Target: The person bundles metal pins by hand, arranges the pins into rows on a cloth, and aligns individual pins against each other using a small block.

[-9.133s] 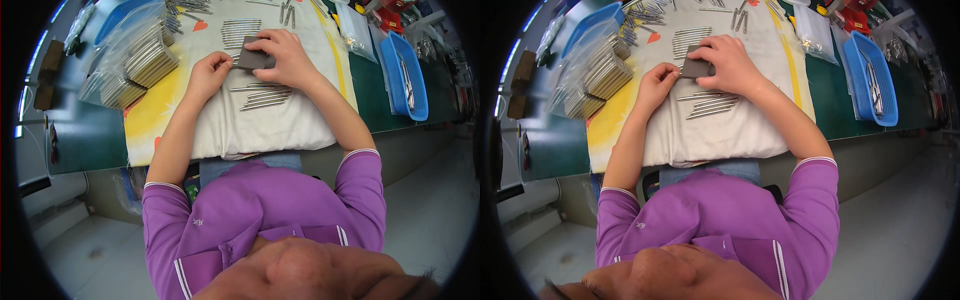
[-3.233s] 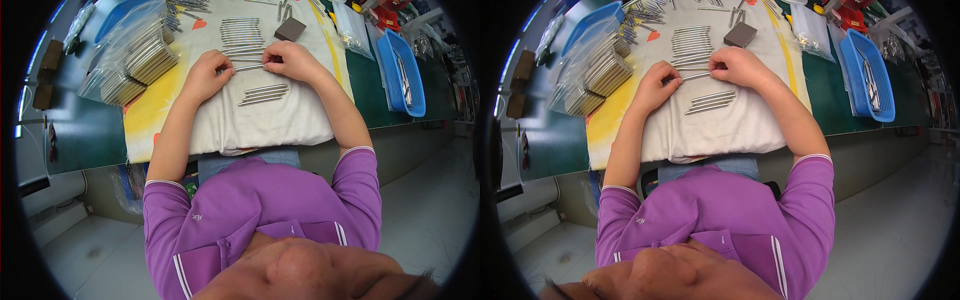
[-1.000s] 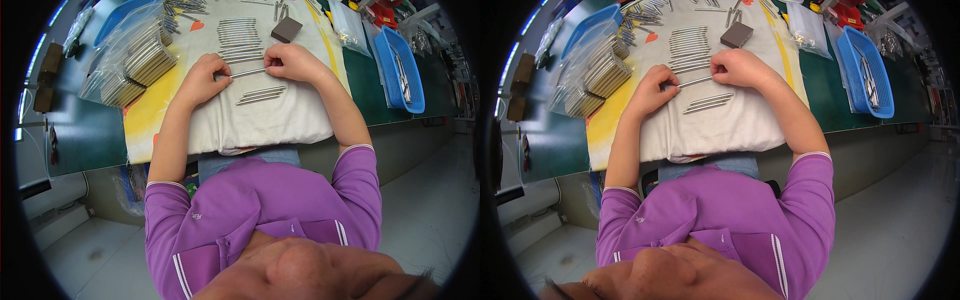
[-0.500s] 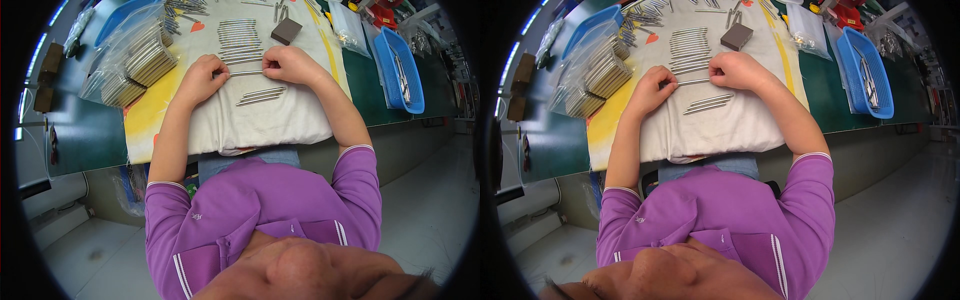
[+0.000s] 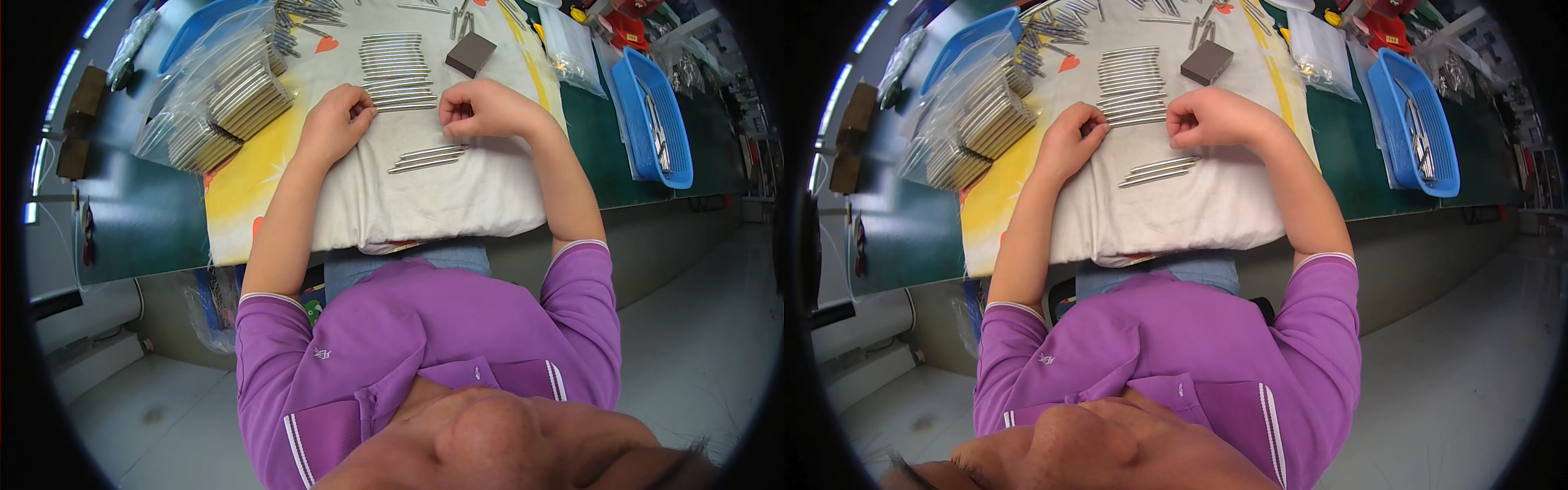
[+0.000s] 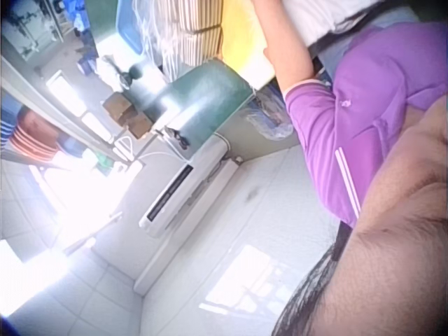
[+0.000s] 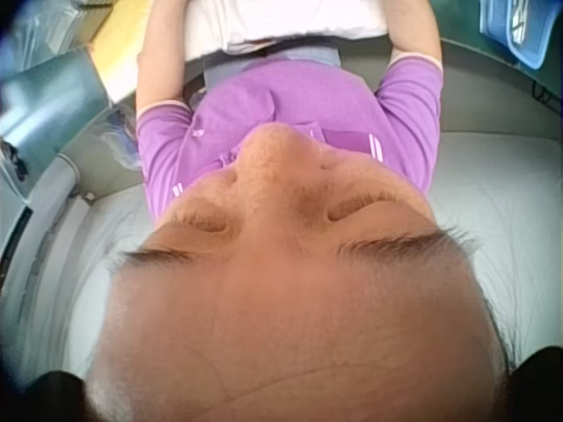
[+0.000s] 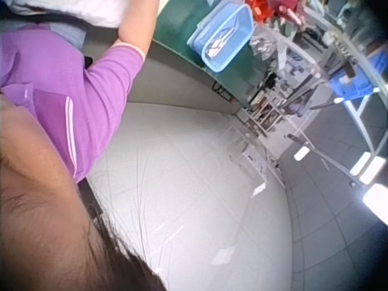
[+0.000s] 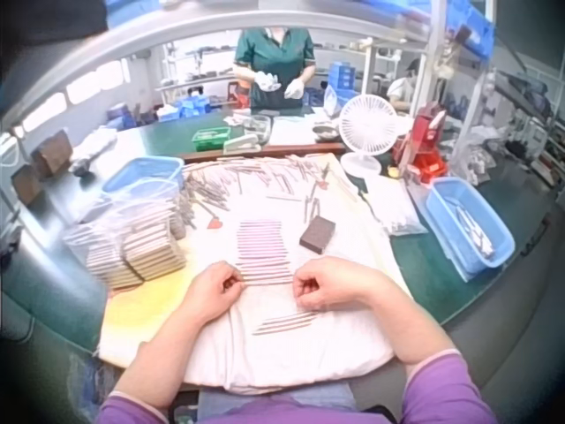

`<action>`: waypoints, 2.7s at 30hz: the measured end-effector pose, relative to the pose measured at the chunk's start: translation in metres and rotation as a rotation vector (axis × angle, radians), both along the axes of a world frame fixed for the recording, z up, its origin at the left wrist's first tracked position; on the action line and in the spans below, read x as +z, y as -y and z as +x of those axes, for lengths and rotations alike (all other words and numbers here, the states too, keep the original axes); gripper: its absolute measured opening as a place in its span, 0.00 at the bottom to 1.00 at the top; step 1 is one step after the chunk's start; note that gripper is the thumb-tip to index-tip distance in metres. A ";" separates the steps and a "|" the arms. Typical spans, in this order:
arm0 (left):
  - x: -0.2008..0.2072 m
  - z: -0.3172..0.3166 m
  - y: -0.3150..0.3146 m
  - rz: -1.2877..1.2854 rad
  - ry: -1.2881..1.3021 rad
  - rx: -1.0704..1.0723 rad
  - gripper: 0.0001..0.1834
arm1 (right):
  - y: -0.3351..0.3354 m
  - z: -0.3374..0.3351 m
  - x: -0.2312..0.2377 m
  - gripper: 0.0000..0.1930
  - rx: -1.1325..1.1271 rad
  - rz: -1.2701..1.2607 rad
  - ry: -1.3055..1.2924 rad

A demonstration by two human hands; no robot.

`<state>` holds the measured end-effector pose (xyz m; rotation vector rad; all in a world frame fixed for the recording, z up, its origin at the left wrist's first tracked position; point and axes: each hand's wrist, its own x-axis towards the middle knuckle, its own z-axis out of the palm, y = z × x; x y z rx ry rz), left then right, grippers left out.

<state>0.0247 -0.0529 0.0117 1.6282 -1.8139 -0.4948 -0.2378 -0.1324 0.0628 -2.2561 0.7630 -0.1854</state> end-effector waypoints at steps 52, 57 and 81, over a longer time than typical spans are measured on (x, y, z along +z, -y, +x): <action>0.001 -0.005 -0.004 0.019 -0.003 -0.078 0.08 | 0.003 0.009 -0.018 0.07 -0.144 -0.233 0.094; -0.001 -0.007 -0.003 -0.031 0.005 -0.039 0.06 | 0.051 -0.035 -0.019 0.11 -0.699 -0.458 0.123; 0.007 -0.017 -0.004 0.127 -0.928 -0.154 0.14 | 0.008 0.011 -0.009 0.08 -0.346 0.397 0.540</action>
